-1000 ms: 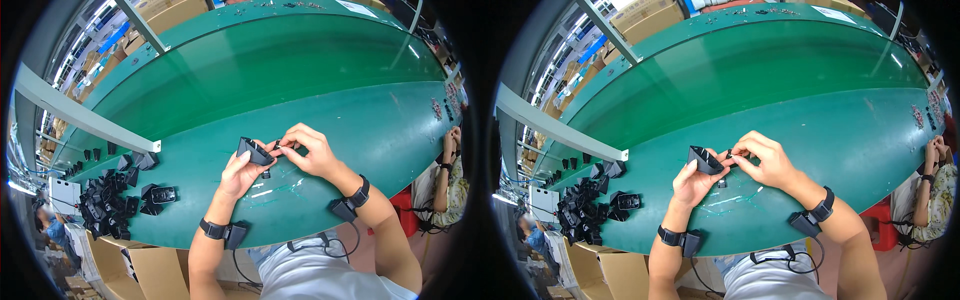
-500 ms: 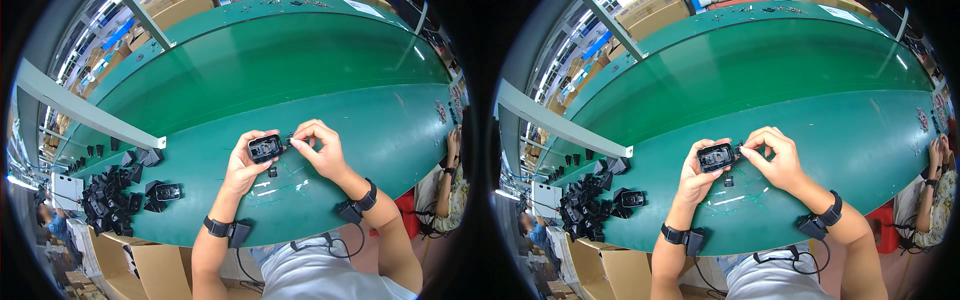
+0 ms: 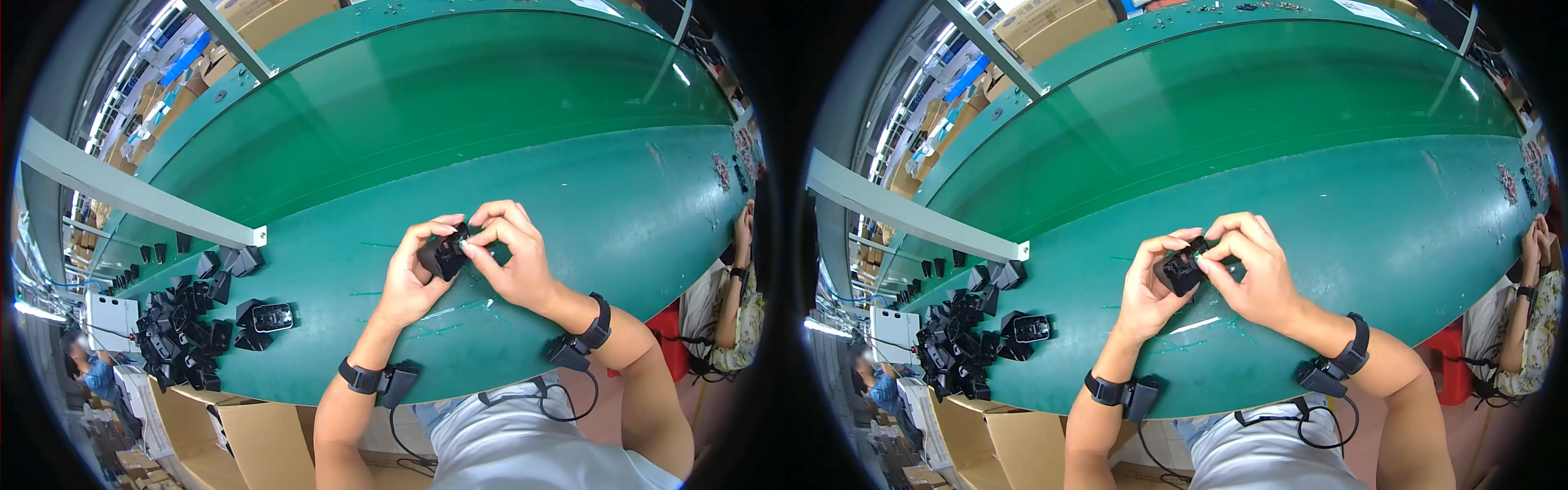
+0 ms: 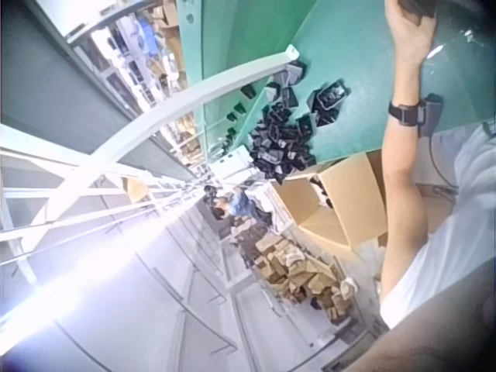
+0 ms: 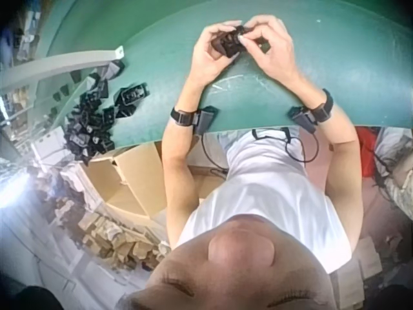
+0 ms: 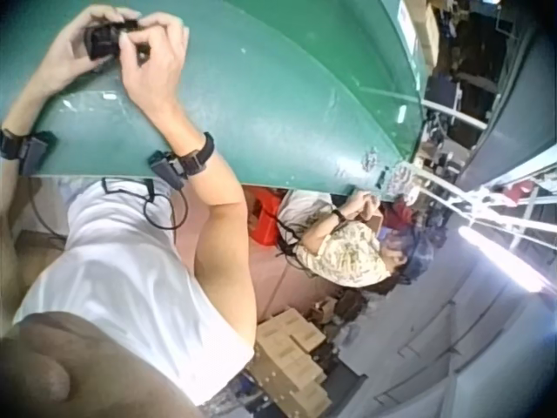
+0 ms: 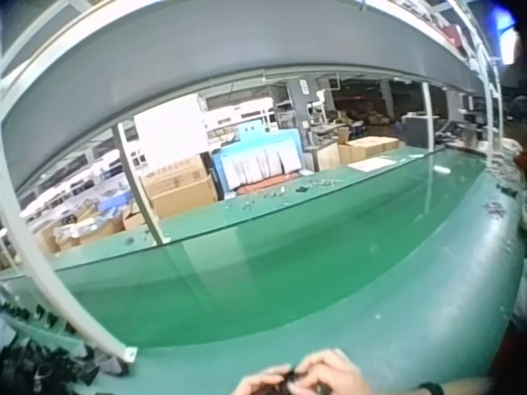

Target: The person assembles small black electronic components on a green workbench. They insert green zip ties into the components and secure them by hand. The person handles the components one at a time, placing finished units on the table and retrieving new ones from a nearby cardboard box.

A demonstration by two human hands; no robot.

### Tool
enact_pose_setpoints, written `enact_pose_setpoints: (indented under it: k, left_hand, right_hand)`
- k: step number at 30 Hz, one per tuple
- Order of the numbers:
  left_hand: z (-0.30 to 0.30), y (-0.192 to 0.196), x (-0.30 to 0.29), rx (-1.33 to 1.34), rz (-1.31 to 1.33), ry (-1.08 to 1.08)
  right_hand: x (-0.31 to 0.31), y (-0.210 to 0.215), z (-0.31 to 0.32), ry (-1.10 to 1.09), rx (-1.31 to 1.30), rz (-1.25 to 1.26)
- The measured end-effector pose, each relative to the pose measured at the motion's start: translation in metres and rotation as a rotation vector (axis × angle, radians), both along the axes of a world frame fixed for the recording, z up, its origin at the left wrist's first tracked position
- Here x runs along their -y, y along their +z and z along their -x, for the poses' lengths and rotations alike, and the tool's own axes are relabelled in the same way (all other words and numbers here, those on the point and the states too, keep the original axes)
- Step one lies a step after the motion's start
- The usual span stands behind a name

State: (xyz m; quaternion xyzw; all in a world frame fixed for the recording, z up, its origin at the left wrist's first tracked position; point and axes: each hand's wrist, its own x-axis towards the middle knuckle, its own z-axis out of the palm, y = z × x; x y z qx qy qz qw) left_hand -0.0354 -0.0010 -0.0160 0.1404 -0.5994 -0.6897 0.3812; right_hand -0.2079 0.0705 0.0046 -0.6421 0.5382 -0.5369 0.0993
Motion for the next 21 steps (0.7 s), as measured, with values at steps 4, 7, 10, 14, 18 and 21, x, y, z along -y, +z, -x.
enact_pose_setpoints:
  k: [4, 7, 10, 14, 18, 21]
  left_hand:
    - [0.0, 0.0, 0.0, -0.01, 0.05, 0.0]
    - [0.001, -0.001, -0.001, -0.003, 0.047, -0.005]
    - [-0.003, -0.005, -0.001, -0.001, 0.079, -0.015]
    - [-0.002, 0.0, -0.006, 0.17, 0.279, 0.099]
    - [0.0, 0.011, -0.012, 0.306, 0.499, 0.189]
    - [-0.001, 0.01, -0.009, 0.31, 0.516, 0.21]
  right_hand:
    - [0.0, 0.0, 0.0, 0.031, -0.006, -0.019]
    - [-0.002, -0.006, -0.002, 0.014, 0.056, -0.062]
    - [0.001, -0.008, -0.003, 0.025, 0.105, -0.099]
    - [0.0, -0.015, -0.002, 0.03, 0.194, -0.176]
    - [-0.001, -0.015, 0.003, 0.025, 0.174, -0.174]
    - [0.004, -0.021, 0.005, 0.072, 0.243, -0.228]
